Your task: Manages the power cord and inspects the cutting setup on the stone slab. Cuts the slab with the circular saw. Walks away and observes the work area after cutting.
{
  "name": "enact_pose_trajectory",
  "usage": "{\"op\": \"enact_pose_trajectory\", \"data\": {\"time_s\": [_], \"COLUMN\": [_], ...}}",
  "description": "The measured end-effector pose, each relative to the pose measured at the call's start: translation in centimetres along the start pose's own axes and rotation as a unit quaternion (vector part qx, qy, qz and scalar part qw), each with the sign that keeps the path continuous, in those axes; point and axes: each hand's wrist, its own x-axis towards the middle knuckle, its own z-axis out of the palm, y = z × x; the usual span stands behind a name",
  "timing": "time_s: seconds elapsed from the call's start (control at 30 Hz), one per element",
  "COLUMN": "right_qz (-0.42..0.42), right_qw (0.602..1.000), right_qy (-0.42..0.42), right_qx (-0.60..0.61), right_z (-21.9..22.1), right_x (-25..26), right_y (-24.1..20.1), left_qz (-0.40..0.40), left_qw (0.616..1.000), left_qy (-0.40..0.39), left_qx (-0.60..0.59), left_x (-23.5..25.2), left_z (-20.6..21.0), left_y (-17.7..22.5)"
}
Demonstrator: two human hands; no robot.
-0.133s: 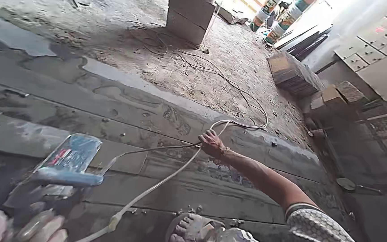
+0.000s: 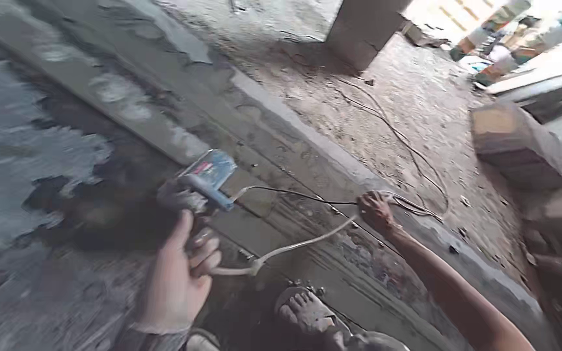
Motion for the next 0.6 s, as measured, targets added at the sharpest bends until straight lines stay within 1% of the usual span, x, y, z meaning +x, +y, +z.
{"op": "enact_pose_trajectory", "data": {"time_s": [0.07,0.13,0.2,0.23,0.33,0.4,0.5,0.53,0.6], "right_qz": [0.006,0.042,0.087,0.098,0.125,0.099,0.048,0.036,0.014], "right_qw": [0.999,0.995,0.992,0.991,0.985,0.978,0.970,0.968,0.972], "right_qy": [0.016,0.035,0.022,0.032,0.099,0.179,0.239,0.247,0.229], "right_qx": [-0.048,-0.086,-0.089,-0.089,-0.073,-0.045,-0.022,-0.030,-0.056], "right_z": [-1.2,-3.8,-7.6,-9.7,-16.1,-20.1,-25.5,-26.5,-27.1], "right_x": [0.9,3.0,5.3,6.5,9.8,11.5,12.6,13.2,13.8], "right_y": [0.8,0.2,-2.0,-3.3,-7.5,-10.6,-15.8,-17.1,-19.6], "left_qz": [-0.025,-0.044,-0.054,-0.055,-0.046,-0.029,-0.004,0.004,0.020], "left_qw": [0.999,0.997,0.995,0.994,0.989,0.988,0.990,0.990,0.990], "left_qy": [0.015,0.025,0.037,0.045,0.060,0.058,0.051,0.052,0.059], "left_qx": [-0.030,-0.056,-0.077,-0.087,-0.124,-0.140,-0.133,-0.132,-0.124], "left_x": [0.1,0.4,0.8,0.9,1.1,1.1,1.0,0.9,0.9], "left_z": [-1.7,-3.5,-5.3,-6.0,-7.7,-8.8,-10.1,-10.5,-11.7], "left_y": [-0.5,-0.8,-1.1,-1.1,-0.9,-0.2,1.0,1.5,2.6]}}
